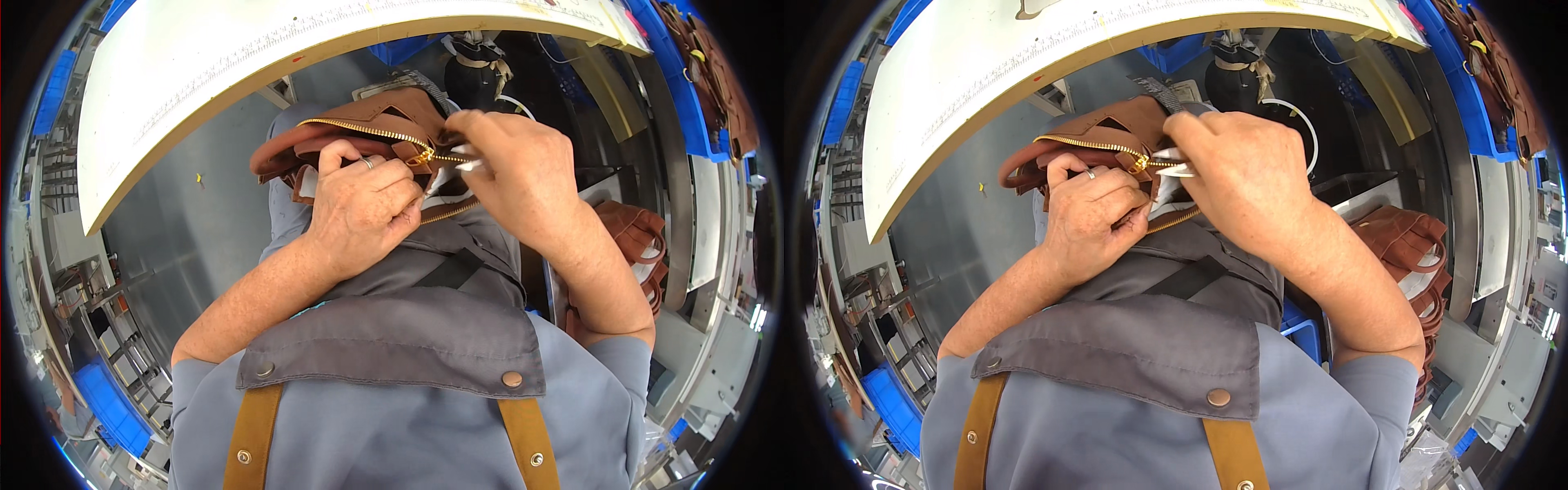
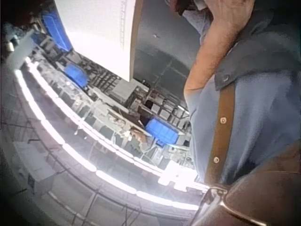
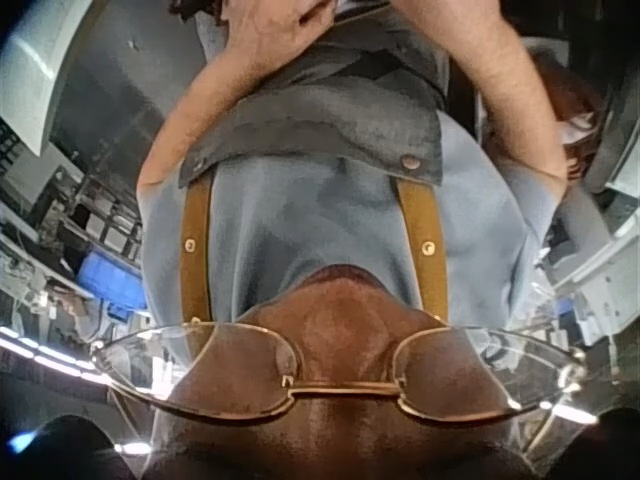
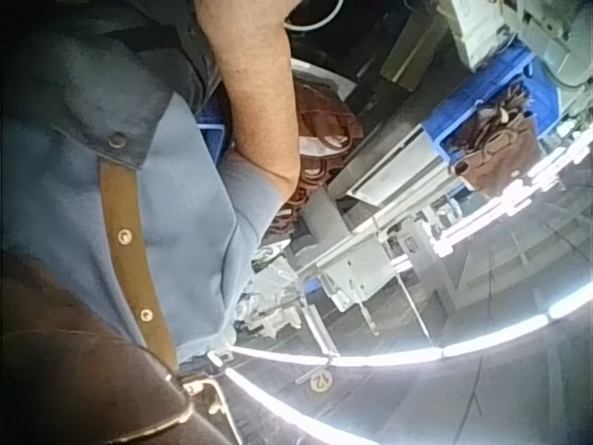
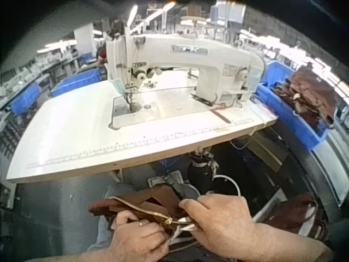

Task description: The worker is seen assembling and sewing parts of a leather bag using a sewing machine.

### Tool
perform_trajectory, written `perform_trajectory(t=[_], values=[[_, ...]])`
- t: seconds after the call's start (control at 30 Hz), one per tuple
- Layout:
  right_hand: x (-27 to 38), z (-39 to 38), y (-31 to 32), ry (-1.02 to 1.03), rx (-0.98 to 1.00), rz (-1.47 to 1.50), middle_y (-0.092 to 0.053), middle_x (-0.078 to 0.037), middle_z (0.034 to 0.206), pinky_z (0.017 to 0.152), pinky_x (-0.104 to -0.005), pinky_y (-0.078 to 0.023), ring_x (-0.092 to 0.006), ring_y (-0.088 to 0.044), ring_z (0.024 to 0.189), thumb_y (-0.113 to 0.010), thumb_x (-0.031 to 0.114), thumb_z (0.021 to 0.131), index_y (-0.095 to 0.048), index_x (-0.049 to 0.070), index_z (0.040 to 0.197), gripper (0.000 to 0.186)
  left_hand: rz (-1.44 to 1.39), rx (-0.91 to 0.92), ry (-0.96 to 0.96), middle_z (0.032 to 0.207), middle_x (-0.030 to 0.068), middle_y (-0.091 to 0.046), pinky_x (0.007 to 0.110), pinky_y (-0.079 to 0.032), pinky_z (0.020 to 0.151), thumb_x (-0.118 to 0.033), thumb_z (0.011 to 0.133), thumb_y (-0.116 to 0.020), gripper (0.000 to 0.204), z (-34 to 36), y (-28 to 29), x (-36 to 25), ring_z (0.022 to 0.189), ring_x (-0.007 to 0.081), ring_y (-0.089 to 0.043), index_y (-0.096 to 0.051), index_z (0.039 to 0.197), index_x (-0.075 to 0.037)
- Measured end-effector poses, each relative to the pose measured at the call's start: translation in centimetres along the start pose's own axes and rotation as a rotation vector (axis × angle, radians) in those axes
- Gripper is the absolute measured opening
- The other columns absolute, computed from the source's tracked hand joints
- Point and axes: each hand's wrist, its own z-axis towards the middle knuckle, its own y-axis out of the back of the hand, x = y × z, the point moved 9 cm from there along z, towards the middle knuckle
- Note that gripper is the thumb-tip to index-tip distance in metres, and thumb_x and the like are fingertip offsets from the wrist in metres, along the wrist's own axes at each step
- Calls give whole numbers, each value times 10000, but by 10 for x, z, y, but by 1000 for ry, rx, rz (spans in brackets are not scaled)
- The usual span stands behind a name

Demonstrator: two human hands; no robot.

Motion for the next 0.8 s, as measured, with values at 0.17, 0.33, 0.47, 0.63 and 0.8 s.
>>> perform_trajectory(t=[0.17,0.33,0.47,0.63,0.8], values=[[13,4,-6,84,-53,35,-579,-38,811,561,-348,-512,-228,-647,752,-749,121,710,-660,91,935,244,-28,-41,10,803,-17,-656,353,-382,765,-80,685,-752,131,2,0,-4,705,169,-604,-694,798,-114],[17,12,-4,172,-63,-142,-561,-35,794,553,-358,-502,-229,-617,735,-691,105,701,-599,106,839,166,-118,-26,-12,741,8,-587,354,-398,742,-67,679,-748,127,0,-2,-1,653,211,-542,-689,789,-90],[-24,15,10,20,-167,-214,-565,-62,770,581,-384,-506,-272,-622,742,-676,60,722,-586,98,818,137,-75,4,-47,732,27,-546,350,-405,745,-69,697,-721,96,-7,-2,-1,640,226,-523,-638,742,-81],[-49,12,-1,-115,-49,-146,-582,-62,780,626,-405,-510,-280,-636,759,-705,74,738,-599,86,841,148,-65,61,49,694,15,-568,333,-388,697,-47,688,-717,102,-11,-1,10,594,202,-523,-624,716,-79],[-30,9,4,-136,48,71,-570,-69,761,608,-406,-487,-289,-623,715,-717,95,726,-598,72,832,161,-35,-35,230,789,36,-622,332,-500,604,-218,695,-819,276,21,23,20,700,230,-638,-653,875,-90]])
